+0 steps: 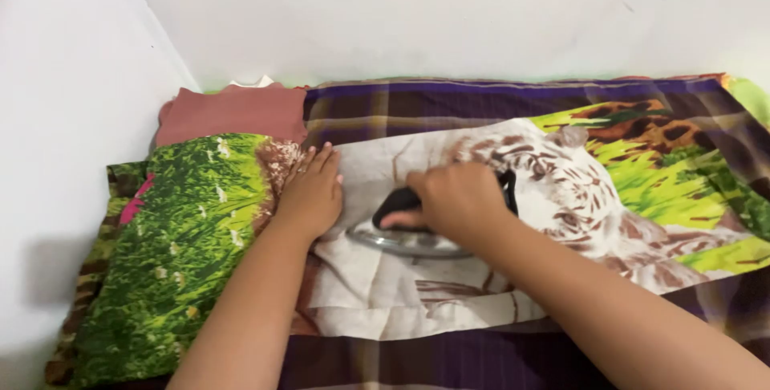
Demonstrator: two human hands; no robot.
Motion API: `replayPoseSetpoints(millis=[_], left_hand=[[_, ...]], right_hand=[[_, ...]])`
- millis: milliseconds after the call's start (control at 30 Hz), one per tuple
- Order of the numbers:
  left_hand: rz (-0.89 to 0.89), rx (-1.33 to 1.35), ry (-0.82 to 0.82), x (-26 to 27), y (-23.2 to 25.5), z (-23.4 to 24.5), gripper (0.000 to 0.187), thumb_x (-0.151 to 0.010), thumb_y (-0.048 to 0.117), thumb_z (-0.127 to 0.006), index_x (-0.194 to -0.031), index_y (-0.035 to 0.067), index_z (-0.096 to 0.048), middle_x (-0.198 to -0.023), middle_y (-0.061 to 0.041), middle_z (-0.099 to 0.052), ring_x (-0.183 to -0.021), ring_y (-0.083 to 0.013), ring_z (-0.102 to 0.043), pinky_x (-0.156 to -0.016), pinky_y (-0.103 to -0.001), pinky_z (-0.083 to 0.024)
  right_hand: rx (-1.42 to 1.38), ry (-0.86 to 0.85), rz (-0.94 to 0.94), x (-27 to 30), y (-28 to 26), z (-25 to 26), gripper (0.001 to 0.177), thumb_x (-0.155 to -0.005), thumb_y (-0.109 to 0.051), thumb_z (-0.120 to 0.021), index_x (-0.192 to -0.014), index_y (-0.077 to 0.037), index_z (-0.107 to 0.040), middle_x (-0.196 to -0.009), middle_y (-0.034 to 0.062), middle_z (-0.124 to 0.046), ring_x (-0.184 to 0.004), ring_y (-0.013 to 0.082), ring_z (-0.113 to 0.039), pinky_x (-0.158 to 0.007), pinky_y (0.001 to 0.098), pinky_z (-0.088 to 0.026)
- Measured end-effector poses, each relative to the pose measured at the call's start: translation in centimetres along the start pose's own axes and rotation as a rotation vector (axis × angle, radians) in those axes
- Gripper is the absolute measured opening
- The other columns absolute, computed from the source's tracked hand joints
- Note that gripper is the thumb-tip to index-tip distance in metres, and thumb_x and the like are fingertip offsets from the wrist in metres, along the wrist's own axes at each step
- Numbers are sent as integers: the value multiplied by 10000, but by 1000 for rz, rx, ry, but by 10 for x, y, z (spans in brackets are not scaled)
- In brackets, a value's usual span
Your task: The person irons a white tiger-print cloth laid on a bed. They smooth the fabric with one hand and move a black iron across the surface with the other, repeatedly adjusting the cloth and ironing different sections.
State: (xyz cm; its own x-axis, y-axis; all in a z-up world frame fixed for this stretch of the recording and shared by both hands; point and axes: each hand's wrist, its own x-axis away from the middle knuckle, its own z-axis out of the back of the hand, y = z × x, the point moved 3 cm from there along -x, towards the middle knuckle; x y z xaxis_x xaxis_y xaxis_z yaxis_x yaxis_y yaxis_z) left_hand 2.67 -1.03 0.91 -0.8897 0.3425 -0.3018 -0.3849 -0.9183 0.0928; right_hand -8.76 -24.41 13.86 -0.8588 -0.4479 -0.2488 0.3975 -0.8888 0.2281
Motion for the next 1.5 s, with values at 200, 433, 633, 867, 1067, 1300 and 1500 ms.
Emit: replayPoseSetpoints(millis=[200, 433, 633, 867, 1067, 1300, 1500], left_hand=[[8, 0, -19, -4, -5, -10, 584, -1031, 340, -418, -1551, 76, -456, -1671, -141, -374, -1540, -376, -342, -1245, -497, -249], [85, 124, -183, -5, 4, 7, 616, -1046, 356, -299, -1613, 113, -294, -1728, -69, -198, -1587, -299, -156, -1274, -469, -125], [116, 99, -212, -6, 11, 18, 611, -1052, 364, -272, -1621, 141, -279, -1733, -35, -185, -1586, -288, -155, -1277, -457, -129], [198, 78, -335, -5, 20, 27, 624, -1046, 357, -203, -1655, 221, -175, -1759, 23, -68, -1614, -242, -53, -1298, -432, -66], [157, 35, -228, -6, 10, 8, 611, -1044, 369, -267, -1634, 211, -283, -1741, -28, -183, -1599, -298, -156, -1285, -468, -125], [37, 5, -23, -3, 1, 0, 563, -1012, 323, -416, -1547, 163, -490, -1663, -103, -404, -1529, -376, -366, -1231, -523, -287], [-76, 119, 166, -10, -15, -9, 576, -893, 92, -528, -1461, -10, -542, -1474, -224, -587, -1393, -438, -524, -1173, -519, -384]], right_hand=[[24, -76, -438, -14, 61, -5, 646, -887, -800, -540, -920, -188, -745, -810, 86, -779, -859, 302, -780, -714, 457, -583], [155, -467, -902, 51, 161, -1, 975, -912, -974, -317, -906, -92, -734, -810, 116, -744, -728, 298, -735, -659, 368, -522], [292, -463, -912, 117, 197, 8, 923, -891, -950, -299, -1330, -225, -664, -1174, 114, -778, -909, 351, -821, -594, 425, -620], [312, -535, -689, 129, 178, 5, 858, -719, -980, -357, -1362, -465, -596, -989, -16, -828, -925, 238, -801, -658, 331, -603], [19, -393, -306, 102, 98, 7, 621, -657, -931, -563, -930, -392, -706, -734, -119, -719, -751, 113, -708, -623, 257, -531], [-86, 35, 193, 30, 12, -6, 676, -676, -945, -570, -821, -296, -693, -667, -6, -705, -717, 260, -745, -647, 401, -587], [6, 76, -7, -45, 13, -12, 704, -769, -902, -517, -906, -243, -724, -699, 15, -721, -737, 265, -755, -636, 402, -571]])
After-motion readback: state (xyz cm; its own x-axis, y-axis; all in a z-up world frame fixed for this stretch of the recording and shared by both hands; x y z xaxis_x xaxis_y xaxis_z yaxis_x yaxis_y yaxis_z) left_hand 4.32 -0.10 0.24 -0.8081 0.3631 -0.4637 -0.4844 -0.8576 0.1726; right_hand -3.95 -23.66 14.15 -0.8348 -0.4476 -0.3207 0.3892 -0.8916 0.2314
